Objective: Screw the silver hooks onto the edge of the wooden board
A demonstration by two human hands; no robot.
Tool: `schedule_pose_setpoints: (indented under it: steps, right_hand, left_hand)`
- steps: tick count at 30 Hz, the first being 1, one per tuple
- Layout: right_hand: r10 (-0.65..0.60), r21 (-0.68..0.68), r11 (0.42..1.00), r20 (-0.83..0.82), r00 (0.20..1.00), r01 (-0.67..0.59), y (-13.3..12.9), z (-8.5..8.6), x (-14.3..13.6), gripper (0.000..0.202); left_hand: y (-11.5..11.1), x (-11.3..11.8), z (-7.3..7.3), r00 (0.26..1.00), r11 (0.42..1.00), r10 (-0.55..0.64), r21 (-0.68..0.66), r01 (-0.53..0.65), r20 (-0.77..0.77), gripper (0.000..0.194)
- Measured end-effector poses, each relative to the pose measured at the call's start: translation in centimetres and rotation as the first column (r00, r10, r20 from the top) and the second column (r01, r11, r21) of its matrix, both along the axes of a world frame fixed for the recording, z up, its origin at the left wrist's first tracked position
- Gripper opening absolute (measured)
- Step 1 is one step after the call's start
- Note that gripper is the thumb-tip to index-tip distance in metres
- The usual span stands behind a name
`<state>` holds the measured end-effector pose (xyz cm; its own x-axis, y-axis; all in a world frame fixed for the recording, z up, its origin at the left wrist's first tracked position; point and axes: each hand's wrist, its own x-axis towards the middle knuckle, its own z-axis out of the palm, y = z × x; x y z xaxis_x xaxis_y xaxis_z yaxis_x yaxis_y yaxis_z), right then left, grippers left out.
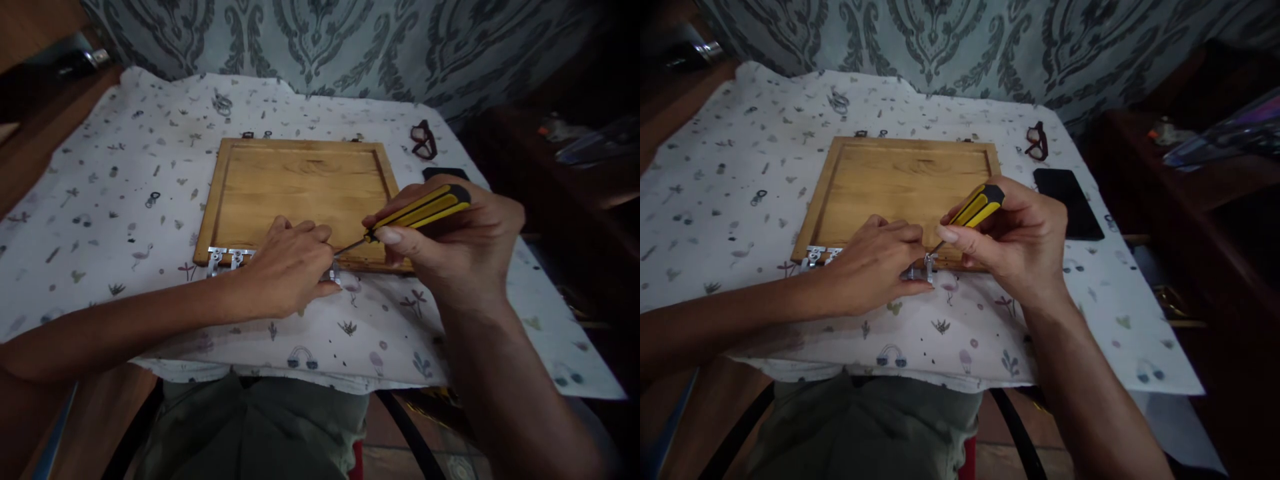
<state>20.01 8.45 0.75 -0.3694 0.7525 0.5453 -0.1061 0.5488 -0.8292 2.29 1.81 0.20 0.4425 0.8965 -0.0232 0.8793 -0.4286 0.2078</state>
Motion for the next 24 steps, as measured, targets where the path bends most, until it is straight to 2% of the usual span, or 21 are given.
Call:
schedule_pose_setpoints:
  steps: [3,7,12,16,20,24]
  right_hand:
    - [0.066,-0.002,0.998,0.01,0.998,-0.066,0.2,0.0,0.3,0.012]
    - [0.154,-0.075,0.986,0.077,0.985,-0.148,0.2,0.0,1.0,0.023]
    - [0.05,-0.048,0.998,0.062,0.997,-0.047,-0.2,0.1,0.6,0.01]
    - [-0.038,-0.003,0.999,0.035,0.999,0.038,-0.3,0.2,0.0,0.017]
    - [0.015,-0.008,1.0,0.008,1.0,-0.015,-0.1,0.0,0.0,0.013]
    - [0.051,-0.032,0.998,0.053,0.997,-0.049,-0.4,-0.2,0.4,0.011]
  left_hand:
    - [0.0,0.1,0.0,1.0,1.0,-0.001,-0.009,0.0,-0.011,0.034]
    - [0.1,0.1,0.1,1.0,1.0,-0.002,-0.01,0.002,-0.004,0.034]
    - [0.1,0.1,0.2,1.0,1.0,0.001,-0.022,-0.001,0.0,0.034]
    - [0.0,0.1,0.0,1.0,1.0,-0.003,0.003,0.003,0.01,0.032]
    - [0.0,0.1,0.1,1.0,1.0,-0.006,-0.01,0.006,-0.001,0.033]
    - [0.1,0.1,0.3,1.0,1.0,-0.001,-0.023,0.001,0.001,0.033]
